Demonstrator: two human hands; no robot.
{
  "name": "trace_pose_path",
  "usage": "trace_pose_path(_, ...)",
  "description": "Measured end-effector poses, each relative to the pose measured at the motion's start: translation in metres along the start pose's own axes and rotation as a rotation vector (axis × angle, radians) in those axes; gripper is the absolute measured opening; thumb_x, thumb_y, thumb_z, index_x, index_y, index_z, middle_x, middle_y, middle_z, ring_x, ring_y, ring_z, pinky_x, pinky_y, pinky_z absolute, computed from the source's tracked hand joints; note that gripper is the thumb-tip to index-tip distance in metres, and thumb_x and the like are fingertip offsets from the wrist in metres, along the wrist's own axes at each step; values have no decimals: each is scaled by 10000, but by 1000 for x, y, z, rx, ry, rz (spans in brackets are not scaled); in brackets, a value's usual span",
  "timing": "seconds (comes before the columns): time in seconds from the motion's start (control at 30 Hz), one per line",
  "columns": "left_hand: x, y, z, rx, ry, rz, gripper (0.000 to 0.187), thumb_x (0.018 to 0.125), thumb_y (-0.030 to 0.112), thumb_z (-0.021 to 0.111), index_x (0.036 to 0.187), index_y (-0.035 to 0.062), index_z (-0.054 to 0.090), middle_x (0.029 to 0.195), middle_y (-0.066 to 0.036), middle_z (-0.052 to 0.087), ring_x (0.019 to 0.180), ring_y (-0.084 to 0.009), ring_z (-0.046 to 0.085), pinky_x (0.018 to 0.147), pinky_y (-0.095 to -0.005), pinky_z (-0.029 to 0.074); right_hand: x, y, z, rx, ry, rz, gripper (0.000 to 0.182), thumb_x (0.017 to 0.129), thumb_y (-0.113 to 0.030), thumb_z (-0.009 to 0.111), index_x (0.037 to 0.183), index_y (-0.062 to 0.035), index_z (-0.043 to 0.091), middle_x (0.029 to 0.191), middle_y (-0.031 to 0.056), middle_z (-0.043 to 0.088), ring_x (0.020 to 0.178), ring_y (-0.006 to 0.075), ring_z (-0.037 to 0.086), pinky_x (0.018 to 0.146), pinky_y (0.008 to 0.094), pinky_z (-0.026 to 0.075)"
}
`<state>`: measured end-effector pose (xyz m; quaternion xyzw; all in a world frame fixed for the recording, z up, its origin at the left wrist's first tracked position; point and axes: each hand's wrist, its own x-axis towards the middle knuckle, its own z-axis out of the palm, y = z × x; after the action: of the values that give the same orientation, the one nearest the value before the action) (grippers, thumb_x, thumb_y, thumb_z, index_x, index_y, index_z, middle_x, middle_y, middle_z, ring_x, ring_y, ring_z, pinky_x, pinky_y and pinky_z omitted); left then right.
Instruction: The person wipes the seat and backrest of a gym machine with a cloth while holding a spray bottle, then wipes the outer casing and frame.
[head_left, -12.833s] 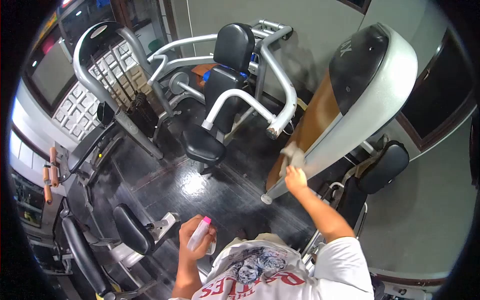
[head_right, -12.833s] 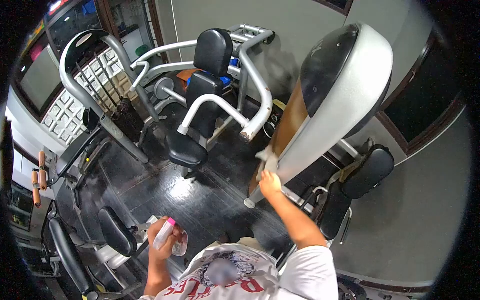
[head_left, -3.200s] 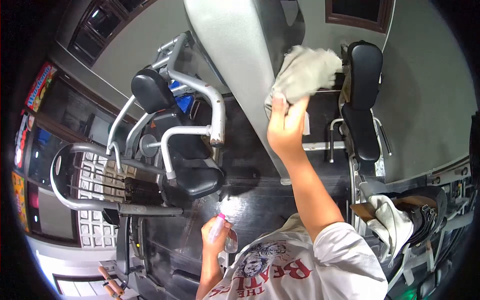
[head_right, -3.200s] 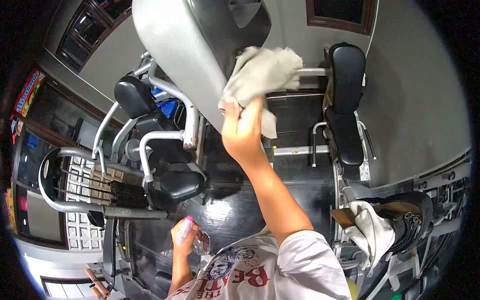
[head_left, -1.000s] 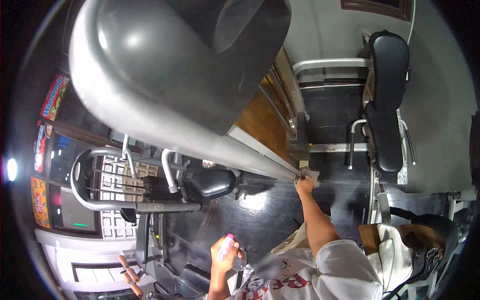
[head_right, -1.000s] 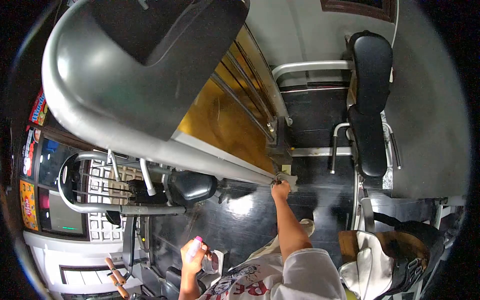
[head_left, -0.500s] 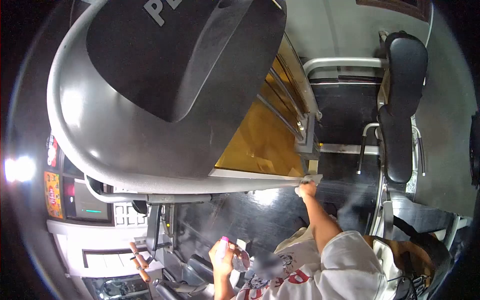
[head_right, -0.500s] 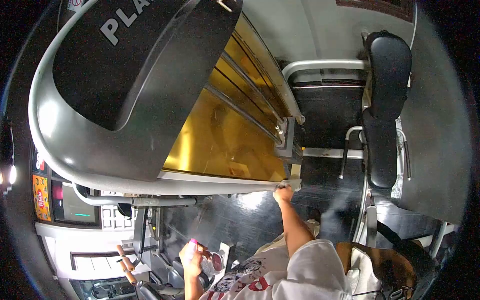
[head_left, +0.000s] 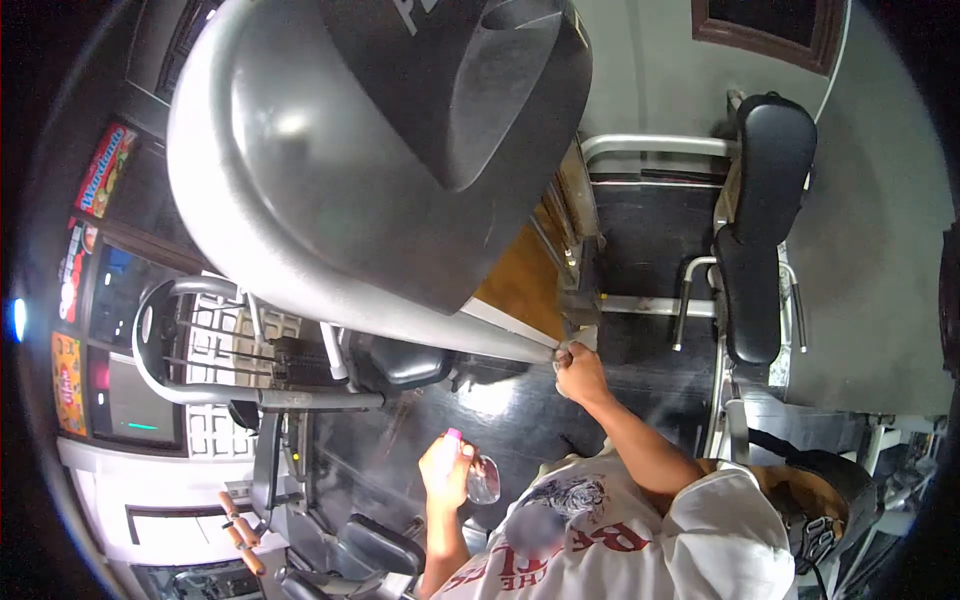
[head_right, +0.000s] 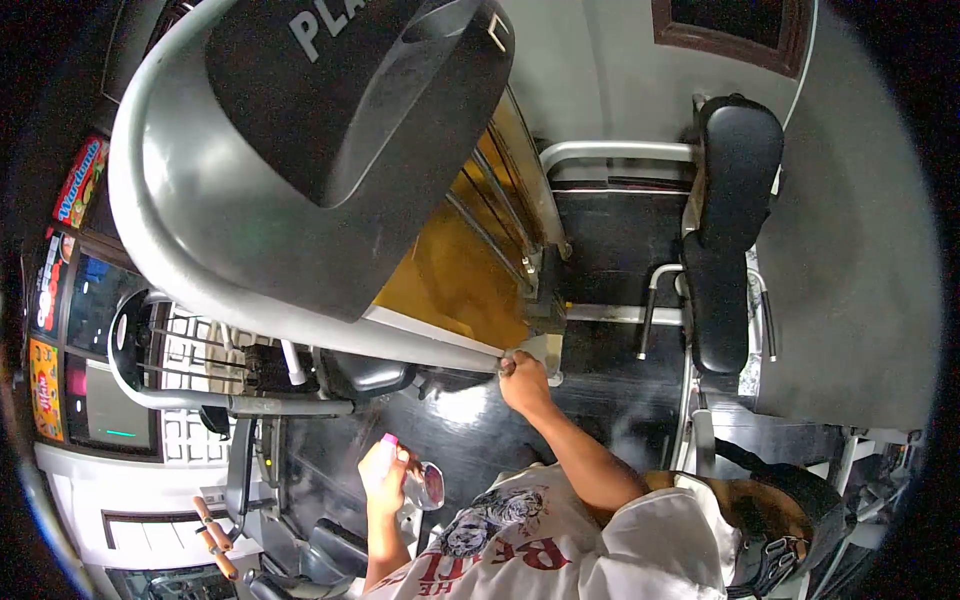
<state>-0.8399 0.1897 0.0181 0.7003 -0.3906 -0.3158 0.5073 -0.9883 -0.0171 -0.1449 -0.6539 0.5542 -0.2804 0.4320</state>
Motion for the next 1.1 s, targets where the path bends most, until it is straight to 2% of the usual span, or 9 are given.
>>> trace_pose_path(0.1,6,-21,-11,161,-29,121,115,928,24,585,852,-57,613,675,-86,639,559,-151,628,573,-278,509,-4,-34,-23,-38,-30,-64,220,944,-192,576,901,21,613,918,271,666,899,489,627,790,522,496)
trace_pose_path(0.23,8,-2,-7,-45,-17,44,110,930,20,584,852,-52,613,685,-84,651,562,-144,642,576,-270,514,-8,-81,-54,-38,-109,-87,160,896,-142,576,915,8,628,999,232,671,919,452,630,812,508,510)
trace_pose_path(0.43,8,-12,-12,-35,4,29,160,936,102,618,850,-29,584,685,-104,638,550,-180,638,595,-319,534,-17,-143,-92,-17,6,-489,95,879,-75,608,894,19,607,908,218,619,838,432,609,756,494,505)
trace_pose_path(0.53,11,-8,-8,-138,0,20,151,933,94,620,858,-32,585,691,-110,635,547,-193,640,594,-324,538,-20,-178,-114,89,-19,-568,93,862,-57,627,876,21,578,920,216,576,828,435,587,741,493,492)
trace_pose_path(0.63,15,-3,-3,-161,-21,34,146,935,87,615,866,-37,582,701,-115,631,549,-205,642,601,-338,545,-24,-230,-137,277,68,-876,98,842,-27,628,877,18,549,962,217,548,846,434,573,740,493,479)
trace_pose_path(0.73,12,3,-3,-181,-4,40,128,937,64,600,868,-42,576,702,-118,629,551,-206,642,607,-346,551,-24,-242,-138,199,102,-906,119,815,5,634,883,15,537,995,218,540,864,428,566,759,490,472)
trace_pose_path(0.9,6,6,0,-163,76,14,138,932,74,602,857,-39,575,674,-116,625,544,-195,636,590,-327,537,-16,-171,-103,202,-12,-724,262,820,18,625,1081,22,603,1090,231,570,999,452,578,853,483,489)
trace_pose_path(1.0,0,11,3,-119,115,-39,166,924,109,621,845,-31,581,653,-109,624,534,-192,629,577,-315,524,-9,-121,-71,166,95,-711,275,826,25,624,1100,28,600,1141,246,577,1032,460,577,886,491,489)
trace_pose_path(1.1,-6,20,10,-101,152,-77,210,912,164,656,842,-16,574,643,-112,625,527,-188,620,567,-319,518,-6,-81,-54,142,49,-602,202,865,10,614,1061,53,597,1183,277,586,1040,489,585,873,498,503)
